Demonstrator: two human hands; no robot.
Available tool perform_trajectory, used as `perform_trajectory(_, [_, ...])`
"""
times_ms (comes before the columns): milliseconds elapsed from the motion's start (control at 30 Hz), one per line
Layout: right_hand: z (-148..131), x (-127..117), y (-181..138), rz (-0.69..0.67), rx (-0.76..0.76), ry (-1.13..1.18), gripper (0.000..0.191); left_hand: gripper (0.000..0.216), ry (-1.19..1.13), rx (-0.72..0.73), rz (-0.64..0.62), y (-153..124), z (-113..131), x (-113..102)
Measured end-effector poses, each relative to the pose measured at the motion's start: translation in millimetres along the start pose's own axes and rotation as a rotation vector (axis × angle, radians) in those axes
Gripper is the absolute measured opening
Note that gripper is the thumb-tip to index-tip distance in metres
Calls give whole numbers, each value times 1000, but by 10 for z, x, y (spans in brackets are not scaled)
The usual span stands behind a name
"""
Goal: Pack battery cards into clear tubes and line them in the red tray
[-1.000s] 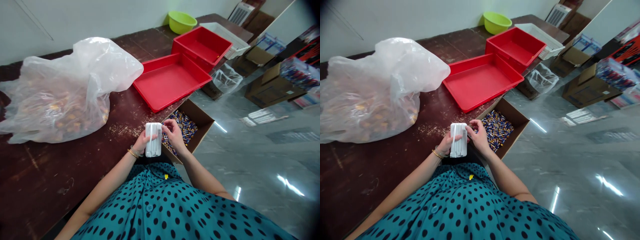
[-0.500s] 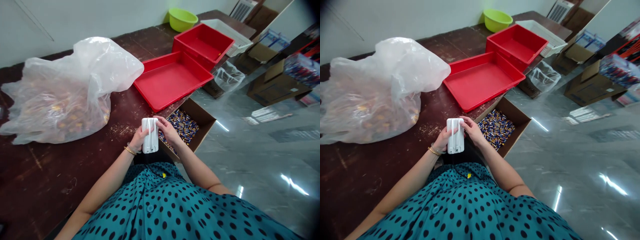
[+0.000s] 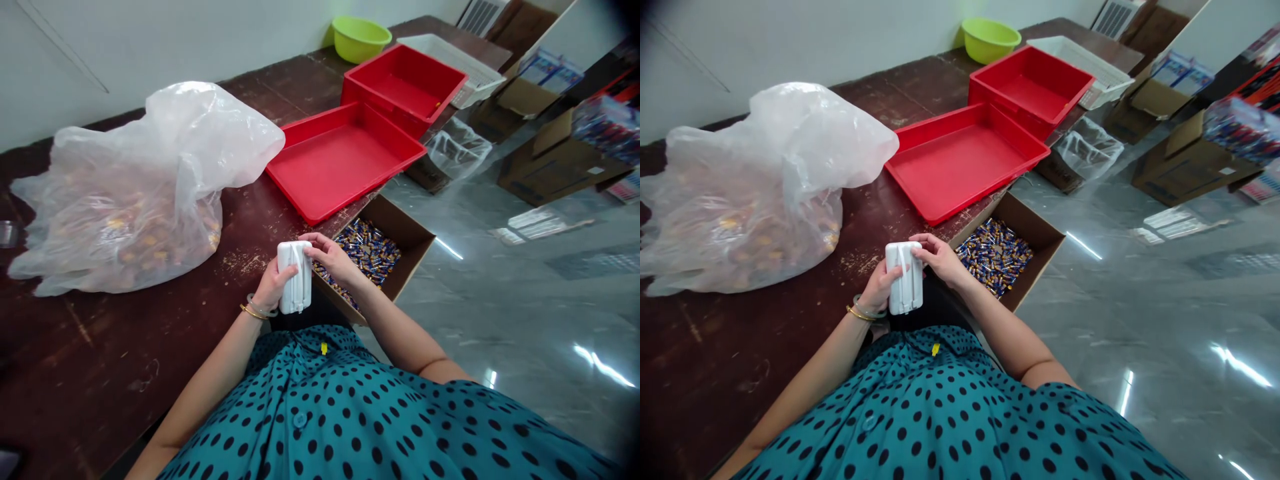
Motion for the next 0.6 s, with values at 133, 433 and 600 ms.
perform_trajectory(133, [31, 15, -14, -3, -26, 27, 38, 46, -36, -13, 13, -16, 75, 61])
perform_trajectory(433, [374, 48, -193, 7, 1, 203, 67, 47, -228, -109, 77, 54, 14, 75])
perform_trajectory(600, [424, 113, -325, -8, 32, 243, 85, 52, -272, -128, 21, 81, -5, 97])
Point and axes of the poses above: each hand's wrist, its own y-axis towards the middle knuckle, its own x-axis out of the palm, z = x × y, the point moved 9 cm from there along y, towards the middle knuckle, and after that the axes turned 11 degrees about y, right-handed, at the moved point
